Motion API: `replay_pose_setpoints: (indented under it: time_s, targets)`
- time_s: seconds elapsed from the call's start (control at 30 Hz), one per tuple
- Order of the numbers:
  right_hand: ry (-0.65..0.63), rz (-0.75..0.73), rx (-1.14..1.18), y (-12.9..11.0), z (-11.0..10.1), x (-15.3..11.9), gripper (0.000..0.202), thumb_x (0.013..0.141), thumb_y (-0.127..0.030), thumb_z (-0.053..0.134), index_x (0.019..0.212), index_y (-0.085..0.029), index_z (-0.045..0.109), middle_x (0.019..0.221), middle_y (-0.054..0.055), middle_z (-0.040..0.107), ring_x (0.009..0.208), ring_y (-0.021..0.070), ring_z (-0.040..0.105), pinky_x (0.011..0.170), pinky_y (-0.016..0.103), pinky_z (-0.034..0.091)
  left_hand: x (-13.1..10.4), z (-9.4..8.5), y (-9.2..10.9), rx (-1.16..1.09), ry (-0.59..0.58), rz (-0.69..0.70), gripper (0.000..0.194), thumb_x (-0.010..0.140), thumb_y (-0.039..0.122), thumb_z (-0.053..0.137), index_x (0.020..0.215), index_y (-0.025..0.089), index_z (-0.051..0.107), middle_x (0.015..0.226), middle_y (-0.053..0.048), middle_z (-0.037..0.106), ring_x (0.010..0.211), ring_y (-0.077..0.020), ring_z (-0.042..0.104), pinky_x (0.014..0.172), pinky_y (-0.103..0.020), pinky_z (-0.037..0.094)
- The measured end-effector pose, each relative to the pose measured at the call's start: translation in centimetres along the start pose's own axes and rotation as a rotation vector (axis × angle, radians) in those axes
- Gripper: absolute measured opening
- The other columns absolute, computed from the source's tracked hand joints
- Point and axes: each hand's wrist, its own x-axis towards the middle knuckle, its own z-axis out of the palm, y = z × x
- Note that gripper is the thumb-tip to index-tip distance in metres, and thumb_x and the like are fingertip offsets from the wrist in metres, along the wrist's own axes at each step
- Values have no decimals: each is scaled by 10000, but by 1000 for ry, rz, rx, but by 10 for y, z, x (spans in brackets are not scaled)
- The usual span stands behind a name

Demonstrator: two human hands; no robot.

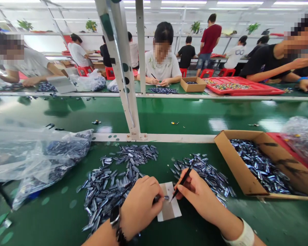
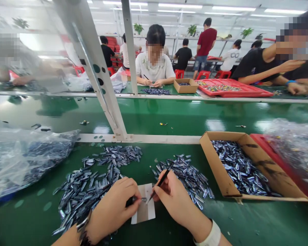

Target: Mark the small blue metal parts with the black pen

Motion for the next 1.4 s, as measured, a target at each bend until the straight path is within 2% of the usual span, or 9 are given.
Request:
replay_pose_setpoints:
  time_s: [0.23,0.53,0.87,1.4]
  targets:
    - [53,-37,65,3,2,0,360,833,-531,672,909,-244,469,801,8,667,713,202,708,717,384,602,2,-1,2,25,-14,-24,142,790,72,591,736,203,591,810,-1,621,822,-194,570,780,-336,434]
    - [70,-99,37,10,7,-1,265,878,-441,643,927,-246,471,836,18,684,743,199,717,739,369,602,1,0,3,27,-6,-42,146,766,56,592,747,201,591,835,-9,624,850,-205,568,786,-346,435]
    - [79,-97,10,12,9,0,263,866,-435,650,932,-243,482,849,25,701,760,205,723,756,380,594,1,2,3,50,-3,-32,156,747,48,602,733,203,594,815,-5,620,829,-207,568,772,-348,438]
    - [73,-110,-37,13,8,-2,182,891,-342,620,945,-246,474,837,15,674,780,206,710,757,379,592,1,4,4,79,37,-16,153,740,51,595,718,203,591,792,1,616,810,-199,566,765,-346,444]
